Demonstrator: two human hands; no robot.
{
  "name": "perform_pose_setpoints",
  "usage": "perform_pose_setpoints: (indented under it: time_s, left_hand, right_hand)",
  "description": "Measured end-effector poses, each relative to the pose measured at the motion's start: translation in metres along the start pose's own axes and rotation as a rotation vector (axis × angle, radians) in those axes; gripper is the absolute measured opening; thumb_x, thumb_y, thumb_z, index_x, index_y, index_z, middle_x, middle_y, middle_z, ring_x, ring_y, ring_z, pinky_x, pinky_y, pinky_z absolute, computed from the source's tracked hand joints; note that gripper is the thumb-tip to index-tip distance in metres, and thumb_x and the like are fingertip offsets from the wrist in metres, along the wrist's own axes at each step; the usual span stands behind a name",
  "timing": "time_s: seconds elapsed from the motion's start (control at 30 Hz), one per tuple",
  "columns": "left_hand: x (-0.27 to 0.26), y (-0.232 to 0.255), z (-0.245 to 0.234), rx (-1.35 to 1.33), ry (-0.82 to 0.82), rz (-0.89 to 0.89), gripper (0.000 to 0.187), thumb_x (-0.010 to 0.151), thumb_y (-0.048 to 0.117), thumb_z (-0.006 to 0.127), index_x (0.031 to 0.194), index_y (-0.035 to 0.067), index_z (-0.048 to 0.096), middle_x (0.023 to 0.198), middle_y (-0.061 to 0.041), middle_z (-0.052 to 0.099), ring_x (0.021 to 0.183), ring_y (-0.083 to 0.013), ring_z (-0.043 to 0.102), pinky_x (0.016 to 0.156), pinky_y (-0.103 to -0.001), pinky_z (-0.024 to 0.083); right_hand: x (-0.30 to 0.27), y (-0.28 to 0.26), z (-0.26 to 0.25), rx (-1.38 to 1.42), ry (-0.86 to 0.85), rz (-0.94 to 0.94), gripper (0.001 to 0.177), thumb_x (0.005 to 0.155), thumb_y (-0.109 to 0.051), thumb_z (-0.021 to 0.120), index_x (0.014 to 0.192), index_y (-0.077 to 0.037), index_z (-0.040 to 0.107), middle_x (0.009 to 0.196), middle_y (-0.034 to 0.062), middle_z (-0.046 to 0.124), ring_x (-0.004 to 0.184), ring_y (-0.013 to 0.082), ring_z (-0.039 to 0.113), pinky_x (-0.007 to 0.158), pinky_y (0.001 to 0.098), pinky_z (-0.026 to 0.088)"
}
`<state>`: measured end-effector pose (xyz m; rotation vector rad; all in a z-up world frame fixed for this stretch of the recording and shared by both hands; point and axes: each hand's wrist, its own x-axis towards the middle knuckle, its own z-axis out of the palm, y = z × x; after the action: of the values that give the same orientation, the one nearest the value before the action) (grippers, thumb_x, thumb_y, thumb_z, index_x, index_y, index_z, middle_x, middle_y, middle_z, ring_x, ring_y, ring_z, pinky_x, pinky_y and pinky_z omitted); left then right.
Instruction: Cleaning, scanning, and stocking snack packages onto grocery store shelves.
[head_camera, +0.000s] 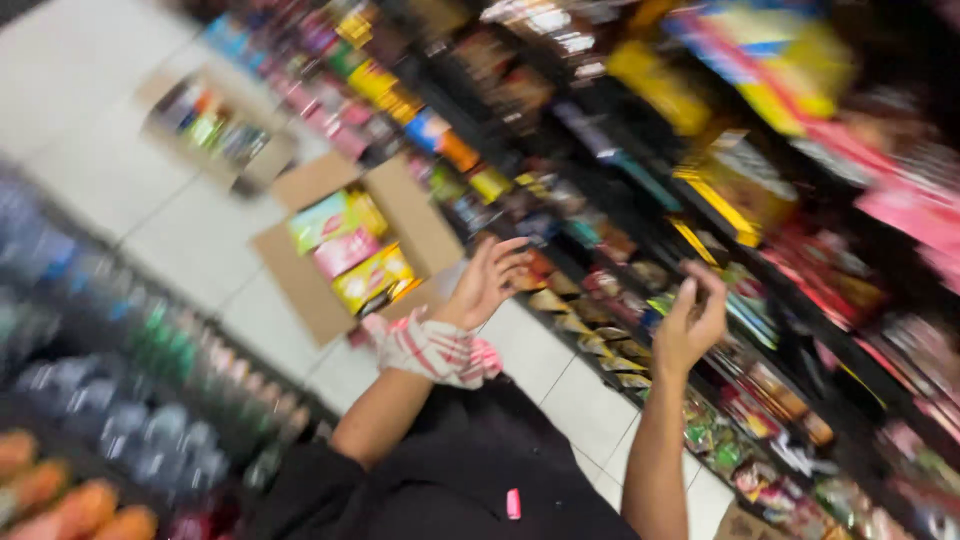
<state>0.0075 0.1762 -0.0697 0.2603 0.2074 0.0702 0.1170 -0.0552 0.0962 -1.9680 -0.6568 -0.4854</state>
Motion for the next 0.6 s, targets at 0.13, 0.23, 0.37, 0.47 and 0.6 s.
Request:
perform_pose_setpoints:
  time_s: [0.13,0.23,0.37,0.47,0.6]
  left_hand:
    - [-0.054,0.016,-0.015,0.139,0.133,-0.021,0.053,0.109,0.051,0.039,0.138,0.013,0.060,0.117,-0.001,0.068,0.101,-0.0109,0.060,0.085,-0.029,0.048]
    - [-0.091,0.025,-0.030,0.117,0.214,0.004,0.052,0.109,0.049,0.039,0.139,0.012,0.060,0.118,-0.001,0.068,0.104,-0.0115,0.060,0.089,-0.029,0.047]
    - [-0.139,0.046,-0.046,0.064,0.323,0.041,0.051,0.109,0.046,0.040,0.139,0.010,0.060,0.118,-0.002,0.068,0.106,-0.0128,0.059,0.092,-0.030,0.046]
    - [-0.163,0.063,-0.061,-0.026,0.415,0.090,0.051,0.108,0.046,0.041,0.139,0.009,0.058,0.120,-0.003,0.068,0.109,-0.0149,0.059,0.095,-0.032,0.046]
    - [-0.185,0.090,-0.073,-0.099,0.466,0.166,0.053,0.108,0.046,0.043,0.143,0.007,0.055,0.122,-0.004,0.066,0.112,-0.0160,0.059,0.098,-0.035,0.046]
  right_hand:
    - [-0.103,0.068,0.067,0.167,-0.137,0.382,0.013,0.112,-0.008,0.054,0.108,-0.001,0.065,0.102,0.0085,0.070,0.091,0.0127,0.062,0.082,0.0285,0.050]
    - [-0.156,0.073,0.124,0.225,-0.446,0.636,0.017,0.105,-0.010,0.053,0.111,-0.003,0.067,0.104,0.0077,0.070,0.094,0.0145,0.069,0.084,0.0304,0.054]
    - [-0.193,0.068,0.207,0.305,-0.878,0.794,0.020,0.103,-0.015,0.053,0.111,-0.005,0.068,0.111,0.0053,0.074,0.094,0.0163,0.072,0.081,0.0319,0.055]
    - [-0.223,0.103,0.286,0.306,-1.219,0.722,0.022,0.103,-0.020,0.056,0.116,-0.004,0.066,0.100,0.0093,0.075,0.092,0.0158,0.072,0.076,0.0322,0.057]
    - [-0.272,0.181,0.379,0.040,-1.509,0.443,0.031,0.099,-0.031,0.062,0.112,-0.004,0.070,0.095,0.0144,0.077,0.085,0.0247,0.073,0.074,0.0384,0.058]
